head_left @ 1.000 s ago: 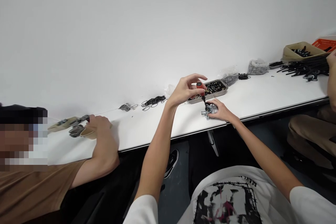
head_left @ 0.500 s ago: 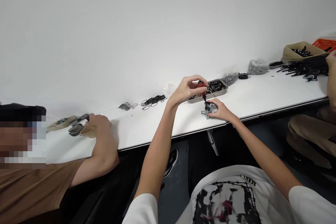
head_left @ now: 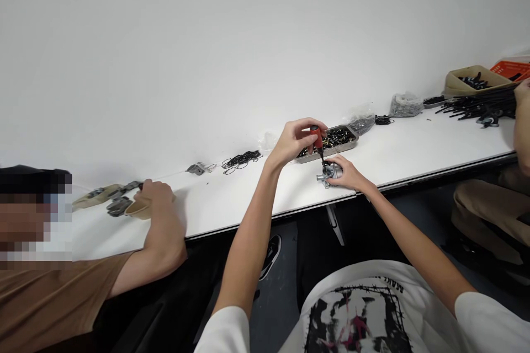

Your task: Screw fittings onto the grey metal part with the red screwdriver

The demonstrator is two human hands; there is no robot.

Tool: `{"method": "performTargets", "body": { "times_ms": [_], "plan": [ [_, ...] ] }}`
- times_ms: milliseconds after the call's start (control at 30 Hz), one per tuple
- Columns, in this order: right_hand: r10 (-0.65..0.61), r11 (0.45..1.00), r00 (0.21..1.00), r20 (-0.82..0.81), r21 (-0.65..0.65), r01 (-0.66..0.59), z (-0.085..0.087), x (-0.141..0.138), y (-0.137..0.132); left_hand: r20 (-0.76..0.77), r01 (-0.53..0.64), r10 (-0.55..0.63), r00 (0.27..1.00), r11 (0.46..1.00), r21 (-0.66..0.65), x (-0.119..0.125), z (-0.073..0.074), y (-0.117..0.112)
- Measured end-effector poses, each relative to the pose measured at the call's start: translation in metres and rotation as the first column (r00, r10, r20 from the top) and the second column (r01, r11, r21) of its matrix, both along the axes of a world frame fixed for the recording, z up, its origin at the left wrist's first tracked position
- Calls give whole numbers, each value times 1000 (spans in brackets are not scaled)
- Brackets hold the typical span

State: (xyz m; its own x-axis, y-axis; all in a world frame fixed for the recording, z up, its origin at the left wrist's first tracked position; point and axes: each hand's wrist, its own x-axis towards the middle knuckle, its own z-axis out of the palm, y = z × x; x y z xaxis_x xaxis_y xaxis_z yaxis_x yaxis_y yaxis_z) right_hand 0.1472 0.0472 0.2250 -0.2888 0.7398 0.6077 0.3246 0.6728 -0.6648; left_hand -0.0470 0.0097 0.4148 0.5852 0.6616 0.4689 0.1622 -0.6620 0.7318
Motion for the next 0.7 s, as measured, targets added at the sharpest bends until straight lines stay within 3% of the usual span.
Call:
{"method": "performTargets", "body": {
  "times_ms": [100, 300, 500, 700],
  "plan": [
    [-6, 1000, 1000, 2, -3, 6, 0, 0, 0, -47, -1, 4, 999, 998, 56, 0, 0, 0],
    [-4, 1000, 1000, 1, 3, 4, 1, 0, 1, -44, 62, -63, 997, 998, -23, 1, 2, -4],
    [-9, 1000, 1000, 9, -8, 9, 1, 0, 1, -50, 12, -13, 999, 1000, -27, 4, 2, -3],
    [-6, 1000, 1000, 4, -17, 6, 1, 0, 0, -95, 43, -42, 995, 999, 10, 4, 2, -1]
  ]
}}
